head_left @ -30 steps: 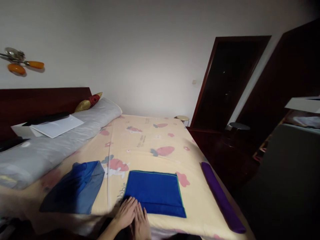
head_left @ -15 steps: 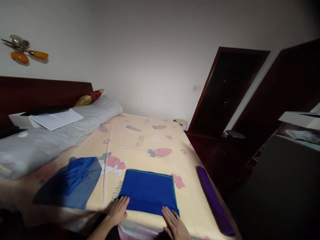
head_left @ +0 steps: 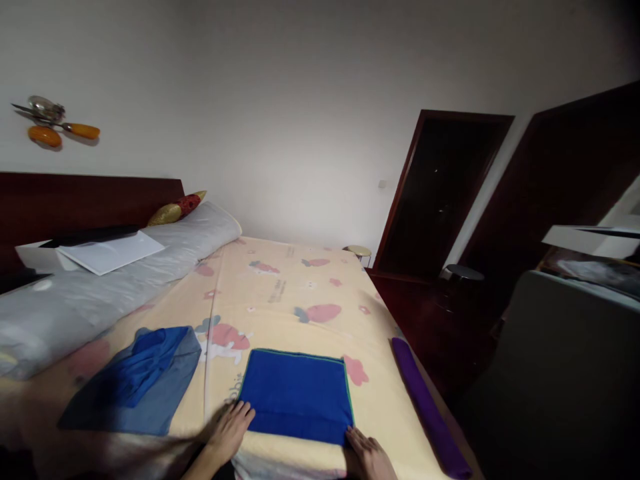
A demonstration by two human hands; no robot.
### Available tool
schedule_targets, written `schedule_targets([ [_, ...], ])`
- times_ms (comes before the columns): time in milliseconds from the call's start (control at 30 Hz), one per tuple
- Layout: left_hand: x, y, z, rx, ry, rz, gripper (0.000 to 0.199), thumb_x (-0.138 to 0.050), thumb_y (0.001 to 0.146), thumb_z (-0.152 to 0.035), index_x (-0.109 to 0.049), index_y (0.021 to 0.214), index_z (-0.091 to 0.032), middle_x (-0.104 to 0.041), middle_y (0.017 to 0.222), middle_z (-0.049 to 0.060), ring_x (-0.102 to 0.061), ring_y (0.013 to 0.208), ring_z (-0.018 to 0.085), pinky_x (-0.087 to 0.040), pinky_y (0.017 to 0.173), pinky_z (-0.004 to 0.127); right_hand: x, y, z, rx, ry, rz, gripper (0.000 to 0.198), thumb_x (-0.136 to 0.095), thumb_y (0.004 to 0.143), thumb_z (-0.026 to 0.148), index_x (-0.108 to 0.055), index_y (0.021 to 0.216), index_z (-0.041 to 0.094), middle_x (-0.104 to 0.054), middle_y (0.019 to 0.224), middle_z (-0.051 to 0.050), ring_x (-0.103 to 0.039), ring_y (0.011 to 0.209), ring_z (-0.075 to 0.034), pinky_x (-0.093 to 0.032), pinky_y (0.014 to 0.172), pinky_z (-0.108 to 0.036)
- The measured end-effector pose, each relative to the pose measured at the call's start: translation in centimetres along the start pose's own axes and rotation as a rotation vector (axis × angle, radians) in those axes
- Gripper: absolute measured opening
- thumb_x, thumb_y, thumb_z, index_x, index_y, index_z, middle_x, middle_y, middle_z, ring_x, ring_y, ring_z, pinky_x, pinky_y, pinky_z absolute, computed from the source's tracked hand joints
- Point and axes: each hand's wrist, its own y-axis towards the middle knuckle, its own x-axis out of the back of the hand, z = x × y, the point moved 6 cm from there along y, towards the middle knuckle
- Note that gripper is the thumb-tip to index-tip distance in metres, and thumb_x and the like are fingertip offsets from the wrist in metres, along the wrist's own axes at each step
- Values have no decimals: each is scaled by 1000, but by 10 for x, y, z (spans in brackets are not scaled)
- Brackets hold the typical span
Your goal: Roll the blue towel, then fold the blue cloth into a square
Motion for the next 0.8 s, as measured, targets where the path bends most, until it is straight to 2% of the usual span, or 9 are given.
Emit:
schedule_targets([
  [133, -10, 7, 6, -29, 18, -67, 77, -27, 71, 9, -50, 135, -27, -51, 145, 3, -42, 137, 21, -34, 117, 45, 9, 8, 8, -106, 12, 61, 61, -36, 72, 2, -57, 128, 15, -59, 133, -11, -58, 121, -22, -48, 101, -34],
  [200, -12, 7, 7, -68, 36, -54, 76, -28, 71, 8, -49, 136, -26, -50, 146, 4, -41, 137, 20, -34, 117, 44, 16, 12, 9, -143, 20, 80, 59, -33, 74, 1, -60, 125, 15, -62, 130, -13, -60, 118, -23, -45, 103, -37],
  [333, -11, 7, 8, -118, 21, -25, 75, -29, 71, 7, -49, 136, -26, -49, 147, 5, -40, 138, 21, -35, 116, 45, 26, 18, 12, -151, 44, 67, 52, -35, 77, 5, -65, 117, 19, -68, 123, -9, -62, 111, -22, -44, 100, -34],
  [467, 5, 7, 12, -11, 17, -38, 76, -28, 71, 8, -52, 132, -28, -54, 144, 2, -44, 136, 18, -35, 116, 41, 30, 20, 11, -193, 72, 53, 44, -39, 74, 8, -69, 104, 20, -73, 108, -9, -65, 102, -23, -46, 93, -35],
  [533, 18, 7, 12, 22, -25, -35, 72, -32, 69, 7, -55, 128, -29, -58, 139, 2, -47, 133, 18, -36, 114, 39, 32, 21, 6, -236, 78, 53, 45, -38, 72, 7, -70, 100, 20, -74, 99, -10, -66, 95, -23, -47, 89, -36],
  [667, 42, 7, 11, 7, -109, -8, 47, -47, 64, -2, -68, 99, -25, -71, 113, 4, -61, 112, 21, -44, 100, 35, 30, 25, -5, -258, 108, 73, 40, -44, 67, 12, -71, 95, 19, -74, 96, -9, -67, 94, -22, -48, 85, -32],
  [800, 48, 1, 18, 83, -134, 21, 39, -51, 64, -7, -68, 95, -24, -73, 106, 4, -65, 104, 20, -47, 91, 32, 22, 27, -13, -256, 126, 45, 34, -42, 69, 16, -71, 87, 21, -75, 87, -5, -68, 84, -18, -50, 75, -27],
])
